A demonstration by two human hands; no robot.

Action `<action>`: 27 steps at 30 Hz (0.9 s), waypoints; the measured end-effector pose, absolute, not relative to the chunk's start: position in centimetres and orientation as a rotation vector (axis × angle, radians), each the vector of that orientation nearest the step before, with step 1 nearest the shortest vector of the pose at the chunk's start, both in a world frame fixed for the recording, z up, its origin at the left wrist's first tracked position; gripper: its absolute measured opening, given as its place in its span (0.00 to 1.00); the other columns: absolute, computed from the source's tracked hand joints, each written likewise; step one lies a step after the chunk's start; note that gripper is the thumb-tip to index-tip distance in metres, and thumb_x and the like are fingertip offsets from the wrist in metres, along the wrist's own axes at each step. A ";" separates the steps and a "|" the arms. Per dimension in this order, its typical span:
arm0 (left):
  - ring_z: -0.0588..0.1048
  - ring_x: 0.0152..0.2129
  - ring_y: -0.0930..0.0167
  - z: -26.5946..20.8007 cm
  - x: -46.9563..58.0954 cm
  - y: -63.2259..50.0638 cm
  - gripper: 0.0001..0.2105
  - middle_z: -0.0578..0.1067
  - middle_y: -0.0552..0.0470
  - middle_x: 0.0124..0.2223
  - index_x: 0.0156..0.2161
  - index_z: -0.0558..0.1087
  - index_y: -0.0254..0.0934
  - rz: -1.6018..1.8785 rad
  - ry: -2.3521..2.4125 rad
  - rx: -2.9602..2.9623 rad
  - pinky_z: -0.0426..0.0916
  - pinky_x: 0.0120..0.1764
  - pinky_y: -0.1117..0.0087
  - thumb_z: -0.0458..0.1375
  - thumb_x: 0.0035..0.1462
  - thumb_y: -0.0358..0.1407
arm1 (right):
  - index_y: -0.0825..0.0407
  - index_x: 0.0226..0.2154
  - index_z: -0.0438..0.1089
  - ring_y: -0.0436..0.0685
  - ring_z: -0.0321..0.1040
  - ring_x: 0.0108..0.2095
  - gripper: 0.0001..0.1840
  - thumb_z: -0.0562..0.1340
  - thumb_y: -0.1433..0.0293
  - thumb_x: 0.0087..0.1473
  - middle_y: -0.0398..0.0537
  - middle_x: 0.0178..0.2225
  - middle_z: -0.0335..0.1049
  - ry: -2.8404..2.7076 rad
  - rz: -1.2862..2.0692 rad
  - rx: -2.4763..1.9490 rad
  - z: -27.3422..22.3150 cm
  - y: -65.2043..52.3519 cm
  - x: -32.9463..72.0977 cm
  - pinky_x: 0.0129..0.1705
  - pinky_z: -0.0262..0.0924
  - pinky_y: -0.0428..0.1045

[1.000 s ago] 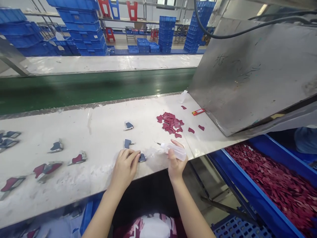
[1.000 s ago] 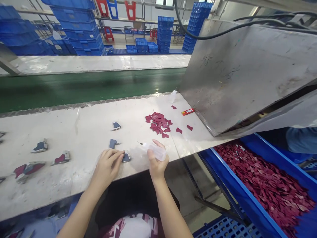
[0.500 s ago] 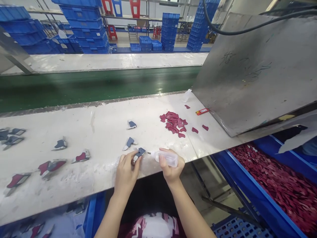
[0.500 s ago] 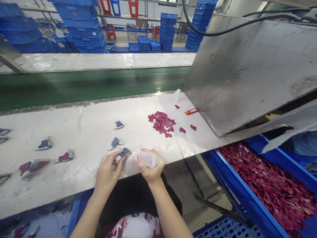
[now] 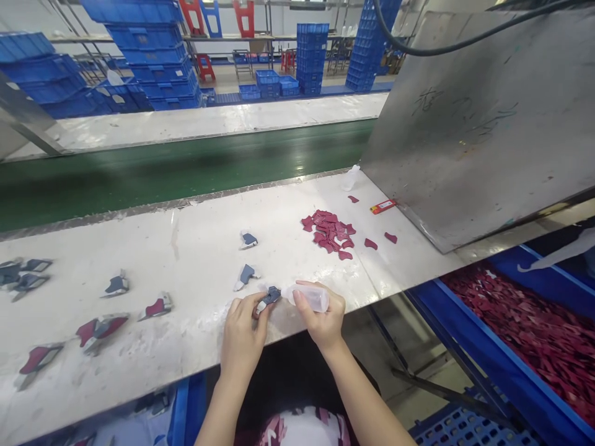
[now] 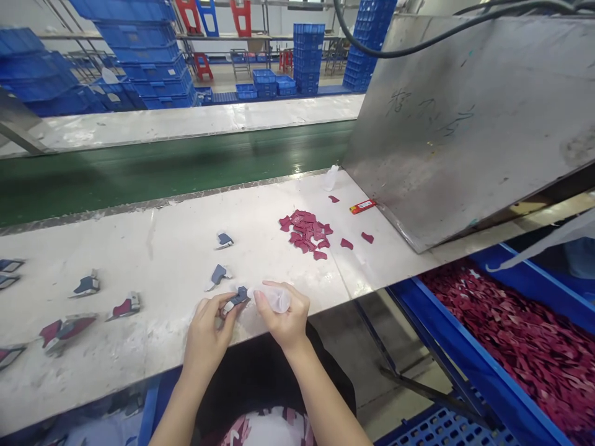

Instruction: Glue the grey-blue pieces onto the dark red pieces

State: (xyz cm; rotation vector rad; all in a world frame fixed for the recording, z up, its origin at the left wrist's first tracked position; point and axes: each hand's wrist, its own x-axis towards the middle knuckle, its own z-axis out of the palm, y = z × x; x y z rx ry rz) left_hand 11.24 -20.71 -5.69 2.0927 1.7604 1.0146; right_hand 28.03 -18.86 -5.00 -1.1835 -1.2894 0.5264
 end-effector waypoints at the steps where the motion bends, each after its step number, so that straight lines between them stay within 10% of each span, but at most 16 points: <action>1: 0.70 0.28 0.67 -5.7 11.2 -20.7 0.08 0.72 0.51 0.32 0.46 0.72 0.39 1.010 1.760 2.092 0.69 0.33 0.65 0.56 0.64 0.38 | 0.53 0.35 0.78 0.58 0.77 0.29 0.08 0.67 0.66 0.54 0.51 0.30 0.79 -1.295 0.522 -1.187 -4.9 -18.8 28.0 0.30 0.72 0.50; 27: 0.71 0.27 0.67 -5.7 11.2 -20.8 0.08 0.70 0.52 0.31 0.45 0.72 0.39 0.998 1.794 2.085 0.69 0.33 0.65 0.56 0.64 0.39 | 0.53 0.33 0.78 0.58 0.77 0.28 0.06 0.65 0.68 0.55 0.49 0.29 0.78 -1.276 0.436 -1.207 -5.2 -19.1 28.2 0.30 0.71 0.50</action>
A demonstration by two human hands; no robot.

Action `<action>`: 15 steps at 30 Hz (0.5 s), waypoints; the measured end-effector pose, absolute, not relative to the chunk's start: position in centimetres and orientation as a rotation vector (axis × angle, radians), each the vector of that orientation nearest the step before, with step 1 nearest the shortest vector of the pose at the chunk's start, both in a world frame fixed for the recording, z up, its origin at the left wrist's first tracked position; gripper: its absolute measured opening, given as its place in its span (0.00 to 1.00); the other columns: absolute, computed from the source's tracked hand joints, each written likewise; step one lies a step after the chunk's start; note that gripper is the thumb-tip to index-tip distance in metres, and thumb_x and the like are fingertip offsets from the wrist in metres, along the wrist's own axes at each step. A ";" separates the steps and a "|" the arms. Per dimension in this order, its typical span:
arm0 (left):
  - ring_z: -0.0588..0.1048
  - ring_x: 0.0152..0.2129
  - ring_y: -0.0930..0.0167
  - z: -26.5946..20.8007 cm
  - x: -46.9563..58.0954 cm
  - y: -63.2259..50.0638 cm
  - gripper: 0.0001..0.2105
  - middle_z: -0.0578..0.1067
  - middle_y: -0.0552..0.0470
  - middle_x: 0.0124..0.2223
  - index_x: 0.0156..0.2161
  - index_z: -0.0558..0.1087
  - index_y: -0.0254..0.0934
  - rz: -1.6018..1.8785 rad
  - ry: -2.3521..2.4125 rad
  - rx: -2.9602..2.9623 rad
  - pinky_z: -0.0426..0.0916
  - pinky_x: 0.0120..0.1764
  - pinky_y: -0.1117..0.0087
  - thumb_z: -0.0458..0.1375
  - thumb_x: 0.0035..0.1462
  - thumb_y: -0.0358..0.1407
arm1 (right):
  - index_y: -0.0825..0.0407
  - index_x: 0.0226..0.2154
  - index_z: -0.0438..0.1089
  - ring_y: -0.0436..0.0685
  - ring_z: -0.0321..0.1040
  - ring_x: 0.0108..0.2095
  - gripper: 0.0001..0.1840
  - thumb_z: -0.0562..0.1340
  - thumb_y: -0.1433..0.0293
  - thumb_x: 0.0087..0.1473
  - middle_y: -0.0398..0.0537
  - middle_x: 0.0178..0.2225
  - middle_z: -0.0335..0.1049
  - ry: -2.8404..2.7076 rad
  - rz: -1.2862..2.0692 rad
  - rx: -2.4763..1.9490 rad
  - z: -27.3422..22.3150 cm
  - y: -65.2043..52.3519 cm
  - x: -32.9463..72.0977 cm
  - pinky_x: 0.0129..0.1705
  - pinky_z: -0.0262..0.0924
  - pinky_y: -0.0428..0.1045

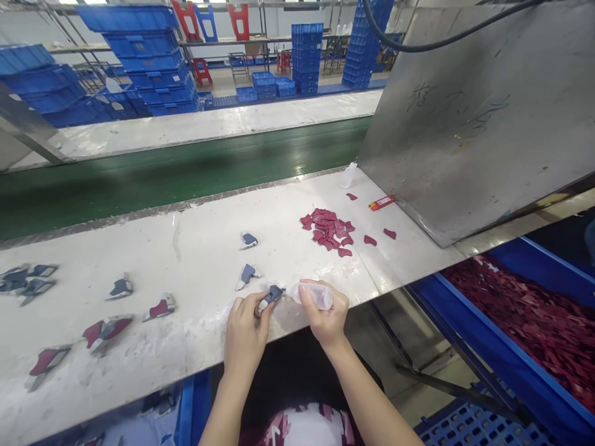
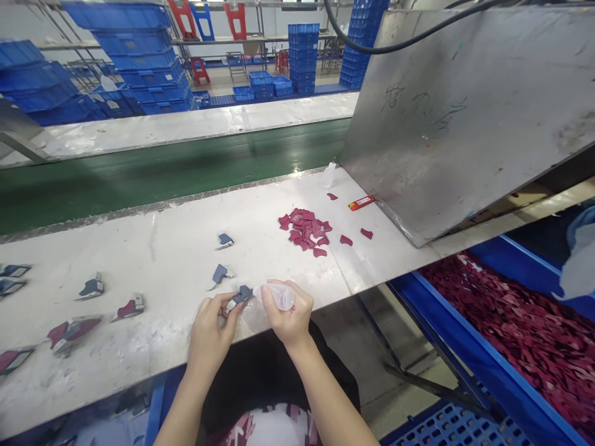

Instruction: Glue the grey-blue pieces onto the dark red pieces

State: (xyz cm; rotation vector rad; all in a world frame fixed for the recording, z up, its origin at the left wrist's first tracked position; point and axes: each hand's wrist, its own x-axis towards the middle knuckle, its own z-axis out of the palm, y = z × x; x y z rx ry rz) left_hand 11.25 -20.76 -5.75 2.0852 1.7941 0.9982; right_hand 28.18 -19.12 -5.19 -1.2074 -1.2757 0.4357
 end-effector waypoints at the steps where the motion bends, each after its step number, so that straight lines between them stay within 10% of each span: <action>1: 0.71 0.27 0.67 -5.8 11.2 -20.8 0.08 0.70 0.52 0.31 0.45 0.72 0.39 0.996 1.797 2.077 0.69 0.33 0.65 0.56 0.63 0.39 | 0.53 0.33 0.78 0.58 0.77 0.29 0.06 0.65 0.68 0.55 0.49 0.29 0.78 -1.269 0.440 -1.203 -5.3 -19.2 28.2 0.30 0.71 0.50; 15: 0.71 0.27 0.67 -5.8 11.3 -20.8 0.08 0.69 0.53 0.30 0.44 0.72 0.39 1.001 1.800 2.076 0.70 0.32 0.65 0.56 0.63 0.40 | 0.52 0.32 0.77 0.59 0.76 0.30 0.05 0.65 0.69 0.54 0.49 0.29 0.77 -1.214 0.464 -1.187 -5.9 -19.5 28.4 0.30 0.69 0.51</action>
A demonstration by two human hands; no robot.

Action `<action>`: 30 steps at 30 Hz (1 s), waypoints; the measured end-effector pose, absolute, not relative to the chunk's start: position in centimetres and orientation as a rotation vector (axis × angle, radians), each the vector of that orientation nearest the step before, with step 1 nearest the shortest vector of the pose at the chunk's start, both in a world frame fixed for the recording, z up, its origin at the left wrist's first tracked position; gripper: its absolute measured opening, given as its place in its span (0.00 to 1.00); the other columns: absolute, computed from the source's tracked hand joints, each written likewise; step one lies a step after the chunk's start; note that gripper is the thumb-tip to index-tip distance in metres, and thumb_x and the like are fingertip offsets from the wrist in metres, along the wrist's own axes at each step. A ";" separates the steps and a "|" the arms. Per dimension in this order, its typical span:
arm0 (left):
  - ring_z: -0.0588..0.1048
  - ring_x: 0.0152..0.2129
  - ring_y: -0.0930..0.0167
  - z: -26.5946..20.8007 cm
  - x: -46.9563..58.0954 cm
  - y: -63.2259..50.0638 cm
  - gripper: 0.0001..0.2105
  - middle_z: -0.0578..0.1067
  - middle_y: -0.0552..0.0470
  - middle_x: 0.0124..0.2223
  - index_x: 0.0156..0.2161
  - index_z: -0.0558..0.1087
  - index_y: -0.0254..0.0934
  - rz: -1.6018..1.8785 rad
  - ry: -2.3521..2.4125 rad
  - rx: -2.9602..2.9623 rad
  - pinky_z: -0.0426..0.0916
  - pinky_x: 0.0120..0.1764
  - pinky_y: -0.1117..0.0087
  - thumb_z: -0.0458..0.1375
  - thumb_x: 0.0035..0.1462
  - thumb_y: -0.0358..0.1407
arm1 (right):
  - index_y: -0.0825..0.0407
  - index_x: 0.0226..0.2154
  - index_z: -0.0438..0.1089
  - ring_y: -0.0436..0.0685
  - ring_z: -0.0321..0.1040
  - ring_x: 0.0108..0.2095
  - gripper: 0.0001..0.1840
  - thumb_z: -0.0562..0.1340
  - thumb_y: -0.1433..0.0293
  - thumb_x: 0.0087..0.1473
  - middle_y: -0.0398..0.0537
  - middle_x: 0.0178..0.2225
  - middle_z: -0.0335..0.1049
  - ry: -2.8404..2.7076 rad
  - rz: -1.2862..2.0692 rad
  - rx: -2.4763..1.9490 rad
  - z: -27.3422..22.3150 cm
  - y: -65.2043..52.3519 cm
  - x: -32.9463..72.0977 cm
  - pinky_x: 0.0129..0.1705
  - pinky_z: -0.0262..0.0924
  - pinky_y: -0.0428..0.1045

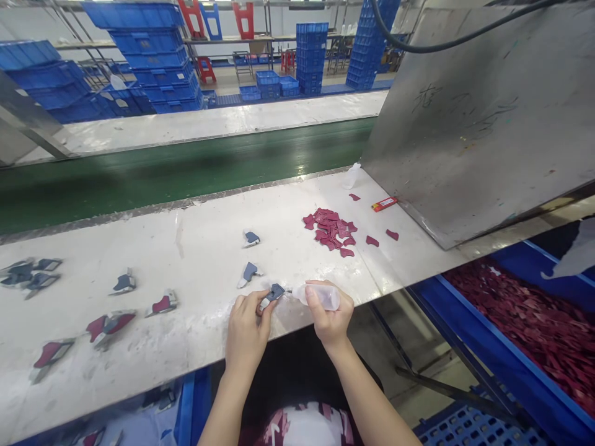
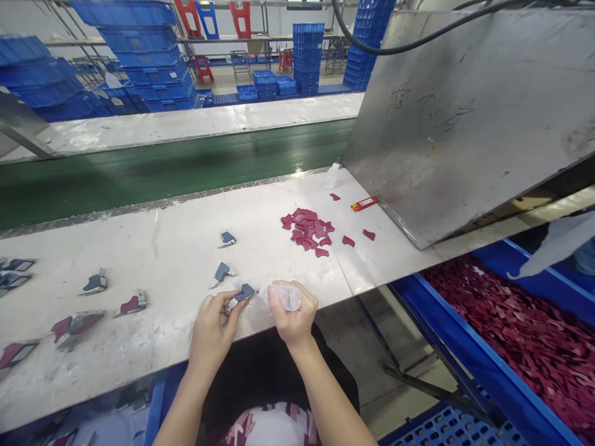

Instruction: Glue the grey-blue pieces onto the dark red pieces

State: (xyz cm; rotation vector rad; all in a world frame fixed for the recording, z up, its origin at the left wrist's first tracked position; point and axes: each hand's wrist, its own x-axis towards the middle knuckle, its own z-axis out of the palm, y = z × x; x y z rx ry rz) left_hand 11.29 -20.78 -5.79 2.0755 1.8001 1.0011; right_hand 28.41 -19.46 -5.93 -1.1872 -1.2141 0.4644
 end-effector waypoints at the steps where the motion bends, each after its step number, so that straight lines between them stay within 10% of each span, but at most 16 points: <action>1: 0.71 0.26 0.67 -5.8 11.3 -20.8 0.08 0.69 0.53 0.30 0.44 0.72 0.39 1.002 1.802 2.077 0.69 0.32 0.65 0.56 0.63 0.39 | 0.52 0.32 0.77 0.59 0.76 0.30 0.05 0.65 0.68 0.54 0.49 0.29 0.77 -1.210 0.467 -1.188 -5.9 -19.5 28.4 0.31 0.69 0.51; 30: 0.70 0.27 0.69 -6.0 11.3 -20.8 0.09 0.69 0.54 0.30 0.46 0.73 0.39 1.046 1.760 2.047 0.67 0.34 0.67 0.58 0.63 0.37 | 0.54 0.31 0.78 0.58 0.76 0.28 0.05 0.65 0.69 0.54 0.50 0.29 0.77 -1.287 0.591 -1.120 -5.2 -19.3 28.1 0.29 0.68 0.49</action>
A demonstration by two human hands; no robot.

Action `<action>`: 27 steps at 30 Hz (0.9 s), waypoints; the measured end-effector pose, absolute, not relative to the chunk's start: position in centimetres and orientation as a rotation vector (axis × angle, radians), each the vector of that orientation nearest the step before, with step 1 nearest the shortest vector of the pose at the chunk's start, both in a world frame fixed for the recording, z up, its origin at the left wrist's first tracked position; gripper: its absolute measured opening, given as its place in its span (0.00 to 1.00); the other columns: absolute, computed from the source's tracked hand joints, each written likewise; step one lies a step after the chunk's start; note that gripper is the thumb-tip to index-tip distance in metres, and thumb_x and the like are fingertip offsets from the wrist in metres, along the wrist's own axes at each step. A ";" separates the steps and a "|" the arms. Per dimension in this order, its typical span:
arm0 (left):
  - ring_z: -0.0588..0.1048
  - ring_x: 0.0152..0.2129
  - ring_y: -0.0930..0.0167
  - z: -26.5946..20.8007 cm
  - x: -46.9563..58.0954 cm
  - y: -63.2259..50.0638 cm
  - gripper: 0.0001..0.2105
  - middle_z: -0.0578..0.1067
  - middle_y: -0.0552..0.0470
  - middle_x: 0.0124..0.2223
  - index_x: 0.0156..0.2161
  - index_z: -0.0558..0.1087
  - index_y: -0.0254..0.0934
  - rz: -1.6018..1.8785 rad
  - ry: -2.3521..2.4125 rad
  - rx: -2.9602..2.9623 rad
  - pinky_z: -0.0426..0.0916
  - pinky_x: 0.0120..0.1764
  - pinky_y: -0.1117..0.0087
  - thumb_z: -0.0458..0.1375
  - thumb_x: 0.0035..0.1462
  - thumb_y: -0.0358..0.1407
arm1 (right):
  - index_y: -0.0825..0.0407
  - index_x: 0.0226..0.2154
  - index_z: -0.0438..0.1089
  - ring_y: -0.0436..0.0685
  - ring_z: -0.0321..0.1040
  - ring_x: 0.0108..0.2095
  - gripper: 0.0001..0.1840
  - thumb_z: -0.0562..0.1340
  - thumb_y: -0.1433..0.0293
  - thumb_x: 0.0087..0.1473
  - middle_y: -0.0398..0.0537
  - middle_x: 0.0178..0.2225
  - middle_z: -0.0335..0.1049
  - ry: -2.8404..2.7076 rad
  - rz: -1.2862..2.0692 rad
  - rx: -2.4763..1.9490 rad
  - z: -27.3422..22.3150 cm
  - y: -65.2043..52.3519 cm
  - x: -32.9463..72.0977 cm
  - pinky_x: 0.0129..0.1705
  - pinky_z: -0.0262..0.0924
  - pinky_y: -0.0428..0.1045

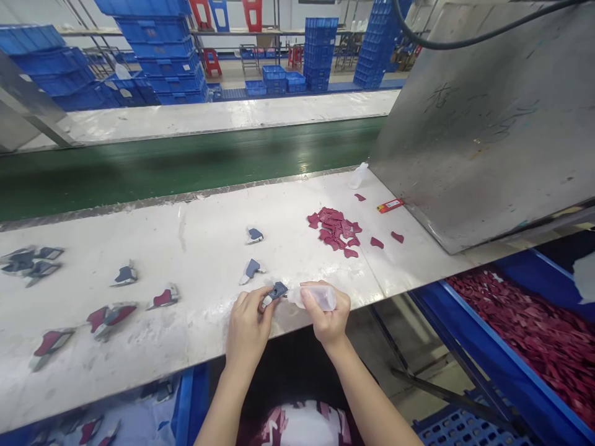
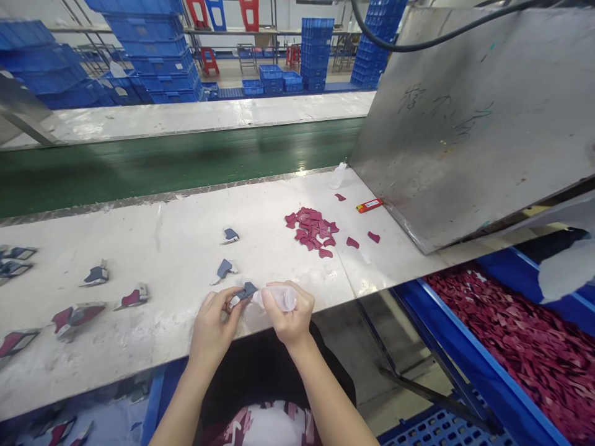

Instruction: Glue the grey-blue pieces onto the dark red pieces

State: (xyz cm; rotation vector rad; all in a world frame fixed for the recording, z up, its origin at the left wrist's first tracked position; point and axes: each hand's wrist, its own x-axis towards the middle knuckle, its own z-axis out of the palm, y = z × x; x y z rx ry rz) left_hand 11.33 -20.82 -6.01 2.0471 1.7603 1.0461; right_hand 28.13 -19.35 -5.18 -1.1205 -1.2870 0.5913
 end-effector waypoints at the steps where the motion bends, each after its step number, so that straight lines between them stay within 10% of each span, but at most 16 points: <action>1: 0.70 0.27 0.69 -6.0 11.4 -20.8 0.09 0.69 0.54 0.30 0.46 0.73 0.39 1.046 1.760 2.046 0.67 0.34 0.67 0.58 0.63 0.37 | 0.54 0.31 0.78 0.58 0.76 0.28 0.05 0.65 0.69 0.54 0.50 0.29 0.77 -1.288 0.598 -1.118 -5.2 -19.3 28.2 0.29 0.68 0.49; 27: 0.70 0.27 0.69 -6.1 11.3 -20.8 0.08 0.71 0.54 0.30 0.45 0.74 0.39 1.058 1.754 2.024 0.67 0.34 0.67 0.59 0.62 0.38 | 0.53 0.34 0.78 0.57 0.76 0.28 0.07 0.66 0.67 0.53 0.49 0.29 0.78 -1.320 0.703 -1.109 -4.8 -18.9 27.9 0.30 0.70 0.49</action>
